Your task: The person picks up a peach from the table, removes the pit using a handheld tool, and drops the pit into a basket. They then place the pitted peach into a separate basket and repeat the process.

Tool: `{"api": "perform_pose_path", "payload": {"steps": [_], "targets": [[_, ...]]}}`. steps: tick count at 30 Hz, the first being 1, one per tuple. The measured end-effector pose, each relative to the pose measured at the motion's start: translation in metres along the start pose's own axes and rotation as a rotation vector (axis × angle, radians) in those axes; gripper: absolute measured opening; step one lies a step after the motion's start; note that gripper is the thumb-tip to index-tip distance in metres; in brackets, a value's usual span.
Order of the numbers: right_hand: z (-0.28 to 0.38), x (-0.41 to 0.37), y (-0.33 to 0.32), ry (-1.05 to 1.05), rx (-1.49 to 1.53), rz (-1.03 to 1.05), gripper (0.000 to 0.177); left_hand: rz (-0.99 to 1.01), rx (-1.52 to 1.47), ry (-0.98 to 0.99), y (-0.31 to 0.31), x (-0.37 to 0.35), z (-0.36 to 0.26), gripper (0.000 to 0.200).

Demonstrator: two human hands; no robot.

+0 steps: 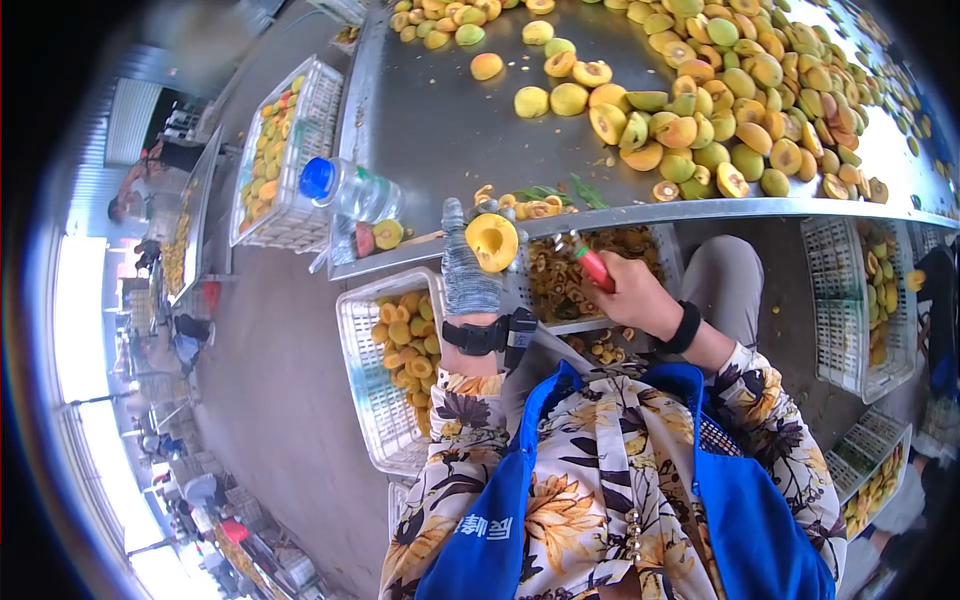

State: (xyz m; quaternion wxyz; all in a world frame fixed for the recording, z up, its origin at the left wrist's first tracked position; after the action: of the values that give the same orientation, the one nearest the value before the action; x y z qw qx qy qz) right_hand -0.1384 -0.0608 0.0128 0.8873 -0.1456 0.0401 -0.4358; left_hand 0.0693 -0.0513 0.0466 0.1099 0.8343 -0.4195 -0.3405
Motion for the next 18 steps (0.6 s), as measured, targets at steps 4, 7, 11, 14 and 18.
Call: {"api": "perform_pose_path", "payload": {"steps": [4,7,11,14,18], "targets": [[0.044,0.007,0.006,0.05,0.043,0.013,0.024,0.188,0.041,0.14,-0.006,-0.005,-0.003,0.052],[0.043,0.005,0.021,-0.044,0.025,0.047,0.024,0.26,0.059,0.229,0.009,-0.015,0.007,0.052],[0.043,-0.001,0.027,-0.01,-0.052,0.053,0.024,0.164,0.187,0.341,0.019,-0.025,0.017,0.045],[0.031,-0.009,0.04,-0.079,0.023,-0.013,0.022,0.201,0.267,0.428,0.021,-0.029,0.021,0.039],[0.055,-0.009,0.025,0.338,0.472,0.327,0.018,0.237,0.297,0.611,0.026,-0.036,0.026,0.025]]}}
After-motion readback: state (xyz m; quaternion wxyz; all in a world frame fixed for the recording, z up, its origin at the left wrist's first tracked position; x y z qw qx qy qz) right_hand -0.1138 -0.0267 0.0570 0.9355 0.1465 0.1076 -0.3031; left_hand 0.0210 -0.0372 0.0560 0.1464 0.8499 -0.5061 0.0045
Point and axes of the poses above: each hand's wrist, its own x-axis towards the middle knuckle, its own y-axis out of the palm, z = x × y, the point moved 1 cm from there along x, towards the middle knuckle, and after that the axes turned 5 degrees about x, right-handed, at the moved point
